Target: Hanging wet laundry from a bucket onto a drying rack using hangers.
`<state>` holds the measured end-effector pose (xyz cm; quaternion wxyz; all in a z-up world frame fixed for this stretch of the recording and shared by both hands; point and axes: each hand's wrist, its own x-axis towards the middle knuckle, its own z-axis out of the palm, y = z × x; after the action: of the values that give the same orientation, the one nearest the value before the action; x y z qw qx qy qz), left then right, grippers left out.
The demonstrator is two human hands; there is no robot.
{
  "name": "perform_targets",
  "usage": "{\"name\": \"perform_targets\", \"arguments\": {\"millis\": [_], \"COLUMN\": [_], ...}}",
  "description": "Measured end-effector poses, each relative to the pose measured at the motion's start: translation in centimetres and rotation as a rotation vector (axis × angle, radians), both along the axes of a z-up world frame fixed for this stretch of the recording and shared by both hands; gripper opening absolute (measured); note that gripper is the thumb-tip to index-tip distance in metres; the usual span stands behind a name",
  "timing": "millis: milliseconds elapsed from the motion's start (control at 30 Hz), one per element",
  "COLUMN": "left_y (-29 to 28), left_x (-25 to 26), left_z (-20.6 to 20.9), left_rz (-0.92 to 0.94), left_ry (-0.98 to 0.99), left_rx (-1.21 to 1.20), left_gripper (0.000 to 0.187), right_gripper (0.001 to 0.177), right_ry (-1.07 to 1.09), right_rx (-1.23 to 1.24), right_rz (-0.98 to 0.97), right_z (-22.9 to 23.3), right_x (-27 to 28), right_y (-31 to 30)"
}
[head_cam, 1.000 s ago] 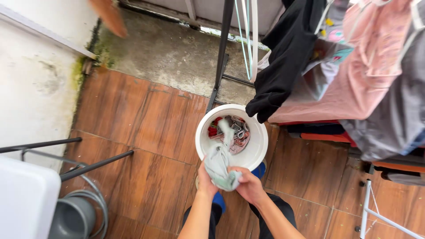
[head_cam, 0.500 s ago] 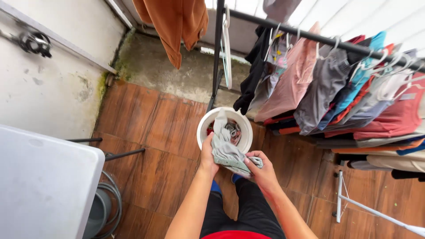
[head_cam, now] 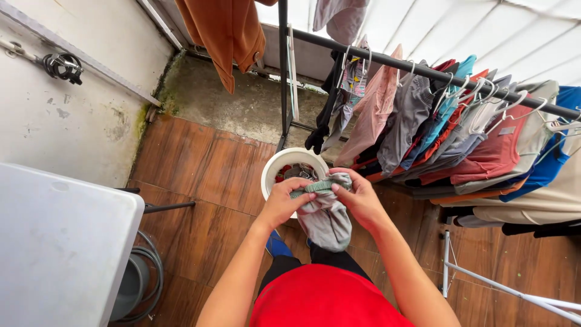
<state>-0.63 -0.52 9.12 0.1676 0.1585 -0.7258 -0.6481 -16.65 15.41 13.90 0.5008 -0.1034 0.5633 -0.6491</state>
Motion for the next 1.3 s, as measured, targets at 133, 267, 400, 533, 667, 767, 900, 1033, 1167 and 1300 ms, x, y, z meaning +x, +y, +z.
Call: {"name": "perform_targets", "arguments": {"millis": [133,267,400,533,667,767,900,1033,1167,1300], "left_y": [0.2,-0.1,-1.0,-3.0,-4.2,-5.0,-5.5,-4.8,-4.9,-5.9], "left_x": [-1.2,-2.3,-2.8,-2.3,-1.8,-1.5,-2.3,-3.6,-4.7,-5.2], "left_z": [3.2,1.9,4.8,4.1,5.0,2.3,-2.6,-2.0,-2.0,-3.9], "left_rz": [0.006,0.265,0.351,0.318,0.397,0.539,0.596,0.643,0.609,0.62], "left_ry": [-0.069,-0.256,-0.326,-0.082,-0.291,-0.48,0.022,0.033,-0.297,-0.358], "left_rx": [-0.177,-0.404,-0.22,-0.419,-0.553,-0.533,0.873,0.82,0.39,-0.058], "left_gripper": [0.021,0.022,0.034,0.03,0.019,0.013,0.015,0.016,0.019,0.028], "right_gripper": [0.029,0.026,0.028,0.022,0.013,0.01,0.013,0.021,0.03,0.042], "right_ry": [0.175,0.383,0.41,0.446,0.351,0.16,0.061,0.618,0.772,0.567], "right_rx": [0.078,0.086,0.051,0.107,0.045,-0.083,-0.076,0.139,0.119,-0.051], "right_rz": [-0.037,-0.069,-0.083,-0.096,-0.162,-0.134,0.02,0.276,0.258,0.176], "right_z": [-2.5,-2.8,-2.1,-3.2,-3.3,-3.3,-6.4,-7.4,-8.2,-13.2], "right_x": [-1.9,-4.1,-6.7,-8.8,-9.1,-8.1,-7.2,-7.4,-7.4,-8.5], "right_y": [1.6,2.9,4.1,5.0,4.2,2.7,1.1,-1.9,-8.8,-18.8]}}
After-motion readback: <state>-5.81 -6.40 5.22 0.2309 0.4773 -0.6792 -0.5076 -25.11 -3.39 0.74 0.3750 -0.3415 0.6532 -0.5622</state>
